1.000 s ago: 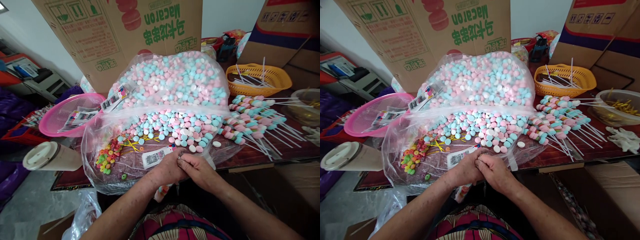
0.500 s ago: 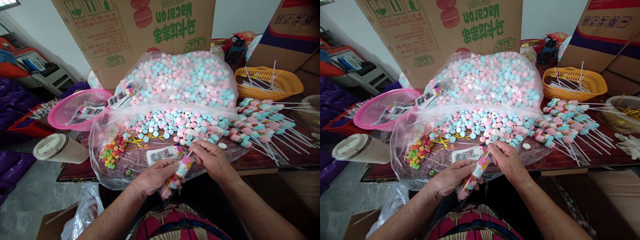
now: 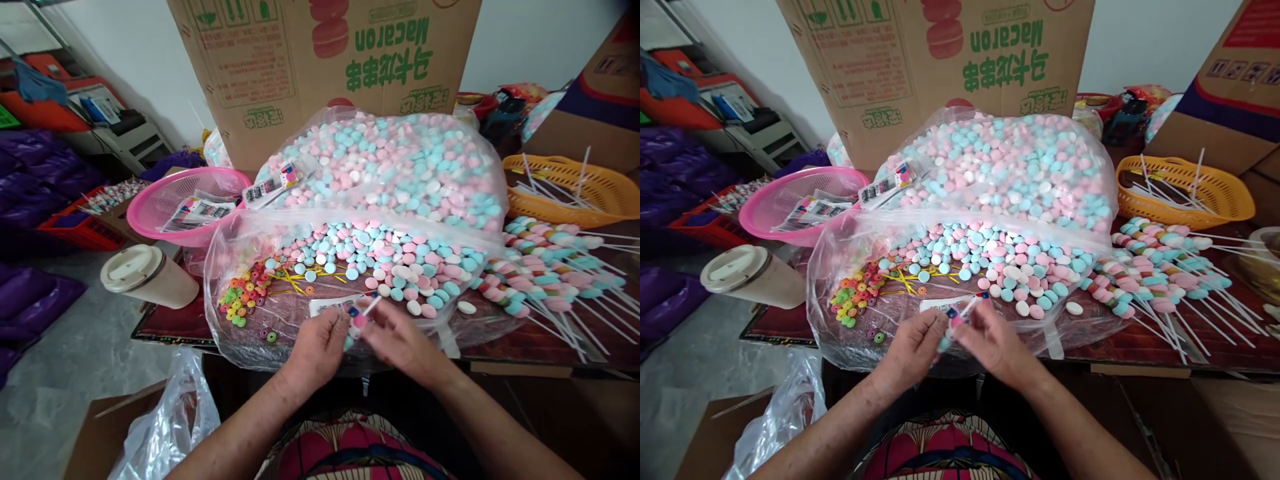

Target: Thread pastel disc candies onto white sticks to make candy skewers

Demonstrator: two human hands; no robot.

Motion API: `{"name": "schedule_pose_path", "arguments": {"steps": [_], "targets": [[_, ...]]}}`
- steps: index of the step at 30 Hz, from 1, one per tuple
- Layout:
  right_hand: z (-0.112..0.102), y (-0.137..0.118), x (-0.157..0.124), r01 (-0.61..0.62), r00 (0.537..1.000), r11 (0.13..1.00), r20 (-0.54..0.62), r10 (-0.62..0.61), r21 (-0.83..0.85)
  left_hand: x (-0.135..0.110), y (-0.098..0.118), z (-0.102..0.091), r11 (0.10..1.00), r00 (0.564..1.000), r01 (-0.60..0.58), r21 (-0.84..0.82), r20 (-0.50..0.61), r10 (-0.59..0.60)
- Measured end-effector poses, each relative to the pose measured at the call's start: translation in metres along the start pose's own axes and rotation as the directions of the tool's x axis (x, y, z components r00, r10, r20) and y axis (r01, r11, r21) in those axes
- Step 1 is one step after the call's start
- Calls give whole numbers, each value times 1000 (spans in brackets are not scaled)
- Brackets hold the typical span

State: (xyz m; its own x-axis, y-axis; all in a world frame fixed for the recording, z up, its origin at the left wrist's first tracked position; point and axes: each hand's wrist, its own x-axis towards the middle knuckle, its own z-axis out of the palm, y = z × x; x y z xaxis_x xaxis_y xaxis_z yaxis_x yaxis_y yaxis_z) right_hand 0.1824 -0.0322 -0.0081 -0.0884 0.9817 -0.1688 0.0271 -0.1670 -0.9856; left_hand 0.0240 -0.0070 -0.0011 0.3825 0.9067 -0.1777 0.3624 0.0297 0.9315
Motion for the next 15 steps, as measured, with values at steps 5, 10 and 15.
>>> {"name": "schedule_pose_path", "arguments": {"steps": [5,10,15], "targets": [[23,5,-1,-9,998,980,-57,-3,-200,1,-6,-8,903,955,170,-395,290,-53],[9,-9,10,325,929,688,85,-359,-648,10,-9,-29,899,833,331,-285,536,-137],[-1,-33,18,501,632,74,306,-712,-862,14,-4,-40,934,814,357,0,491,-311]]}}
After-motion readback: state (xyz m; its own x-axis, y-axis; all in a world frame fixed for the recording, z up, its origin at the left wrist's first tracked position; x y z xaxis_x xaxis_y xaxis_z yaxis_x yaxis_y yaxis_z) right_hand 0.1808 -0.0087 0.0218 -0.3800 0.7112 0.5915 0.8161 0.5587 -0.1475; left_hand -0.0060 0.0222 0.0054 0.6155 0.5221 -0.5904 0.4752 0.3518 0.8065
